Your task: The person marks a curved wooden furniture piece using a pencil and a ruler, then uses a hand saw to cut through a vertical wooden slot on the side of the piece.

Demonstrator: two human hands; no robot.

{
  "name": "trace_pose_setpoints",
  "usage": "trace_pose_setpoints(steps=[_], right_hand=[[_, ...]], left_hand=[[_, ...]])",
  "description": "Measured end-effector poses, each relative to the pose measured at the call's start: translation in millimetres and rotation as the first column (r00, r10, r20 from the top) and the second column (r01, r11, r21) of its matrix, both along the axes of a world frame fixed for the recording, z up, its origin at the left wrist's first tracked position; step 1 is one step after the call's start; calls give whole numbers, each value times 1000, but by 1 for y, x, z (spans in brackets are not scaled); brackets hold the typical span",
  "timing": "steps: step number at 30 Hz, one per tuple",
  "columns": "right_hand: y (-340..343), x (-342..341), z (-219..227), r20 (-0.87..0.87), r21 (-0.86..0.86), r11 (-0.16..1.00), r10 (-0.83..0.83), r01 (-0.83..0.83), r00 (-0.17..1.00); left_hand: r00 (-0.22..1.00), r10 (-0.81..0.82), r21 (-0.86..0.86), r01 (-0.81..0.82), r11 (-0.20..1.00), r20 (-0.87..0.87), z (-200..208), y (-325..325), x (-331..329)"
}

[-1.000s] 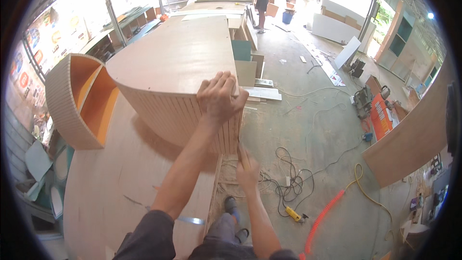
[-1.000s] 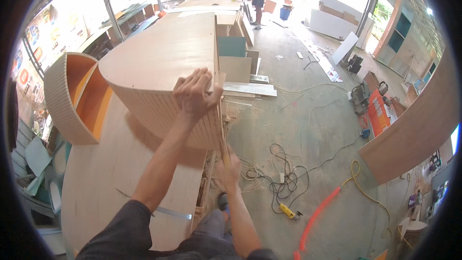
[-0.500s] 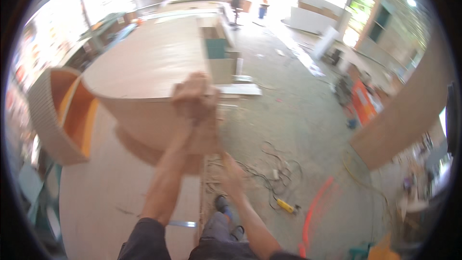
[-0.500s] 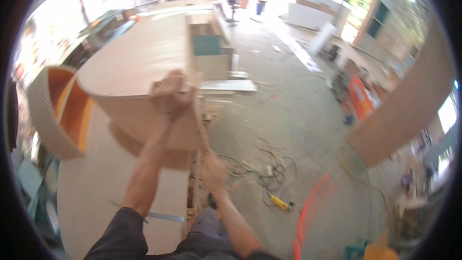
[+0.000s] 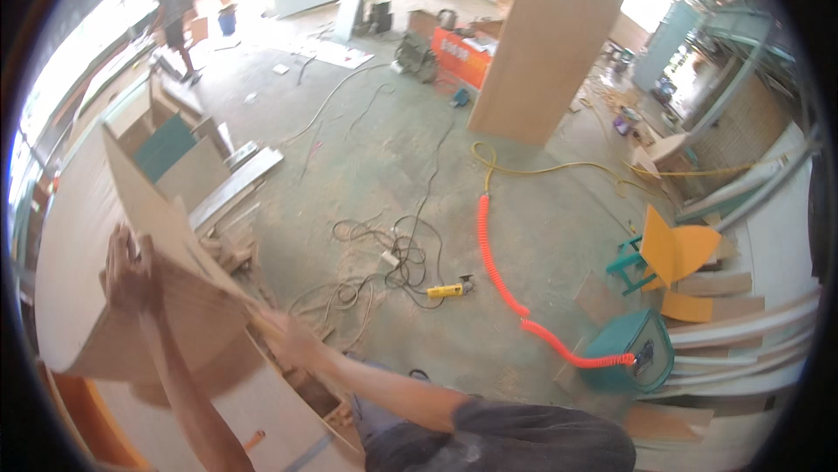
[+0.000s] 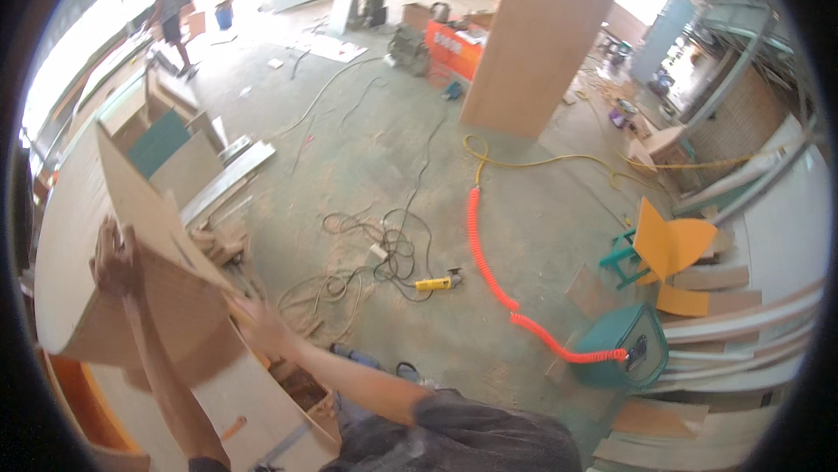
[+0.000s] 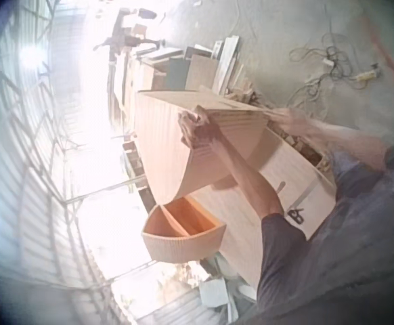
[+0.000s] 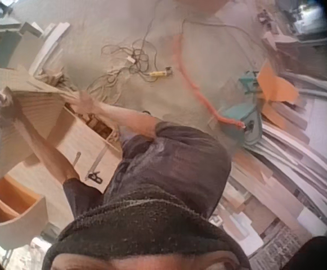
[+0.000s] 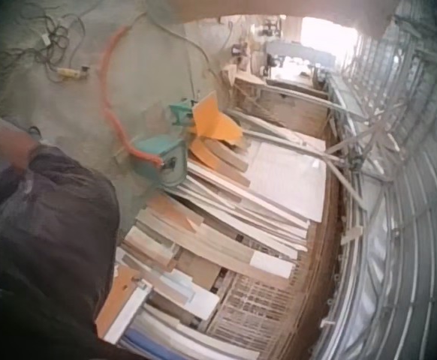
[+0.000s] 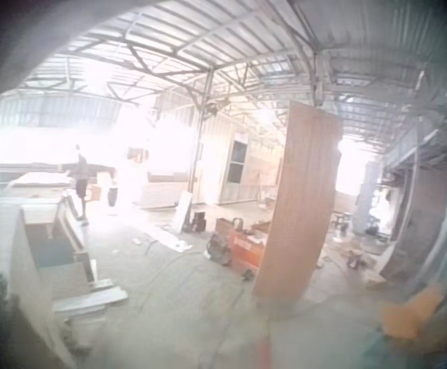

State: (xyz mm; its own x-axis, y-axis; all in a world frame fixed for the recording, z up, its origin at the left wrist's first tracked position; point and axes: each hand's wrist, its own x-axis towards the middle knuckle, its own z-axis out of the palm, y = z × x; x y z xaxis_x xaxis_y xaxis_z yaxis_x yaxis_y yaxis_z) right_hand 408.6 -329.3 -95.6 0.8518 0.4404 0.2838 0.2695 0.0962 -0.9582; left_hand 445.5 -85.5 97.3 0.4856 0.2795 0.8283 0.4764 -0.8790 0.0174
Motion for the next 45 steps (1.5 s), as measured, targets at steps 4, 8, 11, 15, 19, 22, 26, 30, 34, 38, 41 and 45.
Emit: trace_pose_setpoints(steps=[4, 8, 11, 15, 19, 22, 26, 30, 34, 38, 41, 45], right_hand=[[52, 23, -41, -27, -371, 929, -18, 6, 999], [-87, -58, 65, 33, -270, 962, 54, -43, 998], [-116, -72, 74, 93, -370, 927, 112, -70, 989], [-4, 6, 38, -2, -429, 901, 70, -64, 998], [9, 16, 53, -135, -277, 957, 51, -87, 990], [-44, -35, 48, 52, -284, 959, 31, -15, 998], [-102, -67, 65, 23, -356, 933, 63, -51, 998], [2, 0, 32, 30, -320, 947, 20, -10, 999], [34, 34, 28, 17, -256, 966, -32, 35, 999], [-49, -37, 41, -84, -384, 923, 5, -37, 996], [-96, -72, 51, 34, -383, 919, 117, -96, 993], [-15, 8, -9, 257, -448, 894, 121, 7, 959]], left_hand=[[999, -25, 151, 19, 988, 36, -26, 17, 14], [978, -76, 134, 50, 990, 193, 2, -6, 14], [981, -89, 102, 72, 992, 174, 2, -10, 2], [987, -95, 29, 91, 995, 133, 8, -18, 2], [956, -192, 103, 172, 980, 223, 5, -33, 16], [962, -135, 119, 109, 987, 237, 7, -17, 1], [946, -161, 101, 138, 985, 282, -3, -13, -3], [955, -179, 36, 176, 984, 236, 7, -28, 9], [938, -215, 136, 184, 973, 271, 1, -22, 31], [954, -156, 136, 124, 983, 256, -11, -12, 14], [954, -123, 141, 87, 986, 273, -2, -6, -13], [943, -218, 43, 214, 976, 249, -7, -19, 20]])
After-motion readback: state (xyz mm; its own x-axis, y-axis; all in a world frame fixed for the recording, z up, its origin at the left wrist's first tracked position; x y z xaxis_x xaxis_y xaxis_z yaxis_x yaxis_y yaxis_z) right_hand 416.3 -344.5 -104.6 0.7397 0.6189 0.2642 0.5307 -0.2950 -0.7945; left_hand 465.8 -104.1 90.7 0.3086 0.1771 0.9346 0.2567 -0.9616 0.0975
